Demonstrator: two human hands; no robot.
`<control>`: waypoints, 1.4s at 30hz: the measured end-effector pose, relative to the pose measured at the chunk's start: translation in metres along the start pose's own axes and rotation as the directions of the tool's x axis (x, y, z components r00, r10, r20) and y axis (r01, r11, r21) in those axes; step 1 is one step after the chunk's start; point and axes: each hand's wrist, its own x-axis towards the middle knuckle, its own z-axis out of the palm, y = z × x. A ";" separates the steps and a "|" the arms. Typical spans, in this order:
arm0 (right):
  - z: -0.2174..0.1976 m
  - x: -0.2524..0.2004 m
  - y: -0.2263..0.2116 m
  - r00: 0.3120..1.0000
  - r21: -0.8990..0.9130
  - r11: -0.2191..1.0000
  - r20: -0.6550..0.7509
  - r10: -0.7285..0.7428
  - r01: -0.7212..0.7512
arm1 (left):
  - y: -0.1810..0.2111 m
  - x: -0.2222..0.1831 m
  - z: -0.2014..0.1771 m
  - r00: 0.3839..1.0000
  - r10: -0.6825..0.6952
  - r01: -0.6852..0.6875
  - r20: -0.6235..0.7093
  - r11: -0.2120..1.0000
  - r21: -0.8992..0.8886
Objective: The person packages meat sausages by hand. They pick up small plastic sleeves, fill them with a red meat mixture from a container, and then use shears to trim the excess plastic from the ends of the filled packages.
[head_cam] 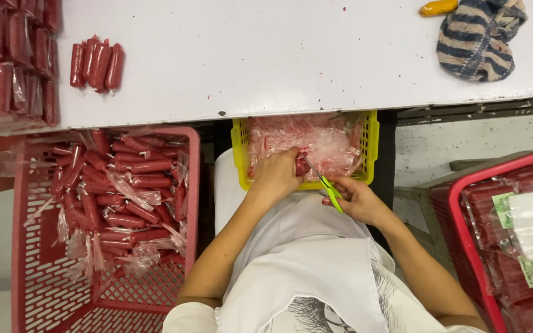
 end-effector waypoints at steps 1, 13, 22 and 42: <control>-0.002 0.000 0.005 1.000 0.033 0.999 0.003 0.031 -0.031 | 0.003 -0.002 -0.001 1.000 0.009 -0.009 -0.003 1.000 0.012; -0.005 0.001 0.024 0.994 0.136 0.986 -0.035 0.100 -0.094 | 0.006 -0.013 -0.011 0.993 0.069 -0.063 0.091 0.996 -0.061; -0.005 0.000 0.012 0.991 0.134 0.982 0.039 0.130 -0.134 | -0.011 -0.015 -0.007 0.987 0.158 -0.156 0.025 0.985 -0.074; -0.001 0.006 0.006 0.992 0.164 0.978 0.053 0.118 -0.126 | -0.022 -0.017 -0.015 0.978 0.199 -0.197 0.064 0.980 -0.035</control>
